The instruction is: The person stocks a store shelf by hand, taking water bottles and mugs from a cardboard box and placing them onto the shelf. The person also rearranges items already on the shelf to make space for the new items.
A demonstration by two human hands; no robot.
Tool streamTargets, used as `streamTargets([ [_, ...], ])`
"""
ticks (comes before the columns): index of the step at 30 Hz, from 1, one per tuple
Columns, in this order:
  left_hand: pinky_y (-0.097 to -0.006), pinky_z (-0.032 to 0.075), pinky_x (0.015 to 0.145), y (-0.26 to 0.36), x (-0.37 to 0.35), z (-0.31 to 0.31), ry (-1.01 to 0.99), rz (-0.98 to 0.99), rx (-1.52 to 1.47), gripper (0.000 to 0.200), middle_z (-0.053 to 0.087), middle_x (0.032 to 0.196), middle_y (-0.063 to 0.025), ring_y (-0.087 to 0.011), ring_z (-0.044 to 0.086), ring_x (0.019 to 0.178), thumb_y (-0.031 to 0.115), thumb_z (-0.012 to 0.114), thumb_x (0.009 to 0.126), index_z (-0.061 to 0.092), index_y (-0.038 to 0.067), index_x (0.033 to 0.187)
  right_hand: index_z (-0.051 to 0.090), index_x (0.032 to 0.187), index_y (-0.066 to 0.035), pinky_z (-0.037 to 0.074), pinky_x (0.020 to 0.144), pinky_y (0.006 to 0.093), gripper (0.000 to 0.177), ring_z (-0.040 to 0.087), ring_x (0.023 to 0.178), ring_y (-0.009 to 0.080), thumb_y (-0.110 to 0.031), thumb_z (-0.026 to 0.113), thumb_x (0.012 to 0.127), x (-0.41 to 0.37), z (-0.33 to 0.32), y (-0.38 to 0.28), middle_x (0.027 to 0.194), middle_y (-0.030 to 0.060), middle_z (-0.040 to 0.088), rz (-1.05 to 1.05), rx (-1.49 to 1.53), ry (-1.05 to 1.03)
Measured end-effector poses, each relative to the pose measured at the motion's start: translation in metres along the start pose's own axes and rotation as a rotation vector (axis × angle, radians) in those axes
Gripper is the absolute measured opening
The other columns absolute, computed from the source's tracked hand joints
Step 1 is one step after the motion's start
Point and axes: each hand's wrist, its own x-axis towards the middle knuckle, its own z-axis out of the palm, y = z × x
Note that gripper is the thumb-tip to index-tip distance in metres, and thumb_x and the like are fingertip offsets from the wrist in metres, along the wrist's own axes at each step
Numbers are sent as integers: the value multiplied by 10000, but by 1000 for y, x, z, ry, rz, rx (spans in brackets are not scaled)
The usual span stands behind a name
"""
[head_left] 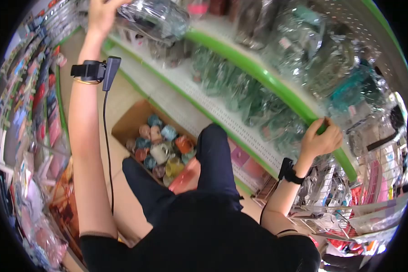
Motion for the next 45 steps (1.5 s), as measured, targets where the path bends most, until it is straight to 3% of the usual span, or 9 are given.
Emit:
streamTargets([
  [5,-330,480,814,-55,-140,-3,52,28,338,388,592,1025,-52,-179,573,941,91,657,671,593,21,1047,648,812,-94,387,720,396,150,558,744,262,-239,611,815,-3,8,5,769,26,606,-64,-117,149],
  [8,-389,497,751,-89,-247,51,-242,-414,439,465,617,825,-151,-309,598,792,251,776,525,624,27,904,648,789,-94,393,705,387,155,558,710,252,-244,617,811,-3,12,6,750,14,612,-52,-129,179],
  [11,-458,420,952,-145,-365,94,-557,-682,506,506,499,1234,-242,-427,425,1174,312,780,527,653,104,970,649,781,-93,400,696,381,145,558,685,249,-232,618,811,-2,14,6,739,11,616,-51,-149,200],
  [15,-472,392,983,-178,-468,130,-575,-897,456,747,506,1218,-272,-433,470,1125,406,770,538,585,73,1181,649,792,-92,404,717,381,124,560,702,252,-211,616,807,-1,9,4,740,16,612,-37,-148,176],
  [22,-467,404,943,-154,-481,168,-494,-1135,586,787,493,1174,-285,-433,493,1071,490,730,635,489,-4,1198,641,799,-90,404,747,392,103,560,736,266,-188,611,803,0,5,-1,740,29,595,-49,-74,117],
  [29,-494,363,1006,-113,-533,236,-440,-731,596,801,409,1288,-310,-449,419,1184,285,772,650,395,-21,1288,591,769,-48,378,710,414,98,501,719,316,-138,594,807,0,7,-6,745,101,545,42,-116,149],
  [38,-392,414,992,-153,-553,220,-1238,-1056,263,616,485,1298,-258,-378,436,1243,292,725,693,553,30,1224,565,796,-66,374,919,438,52,526,754,275,-109,582,771,3,-4,-13,750,69,535,74,-12,73],
  [43,-374,443,922,-138,-413,197,-1776,-506,384,402,630,1105,-151,-291,580,1034,341,566,853,621,7,1069,568,786,-65,383,904,432,39,518,737,279,-104,567,781,4,1,-18,732,67,530,108,-12,125],
  [45,-451,454,883,-95,-313,171,-853,294,979,292,606,978,-215,-333,584,931,235,536,854,574,-16,996,572,777,-64,387,892,431,51,515,730,285,-98,540,798,4,2,-16,725,67,529,129,-22,136],
])
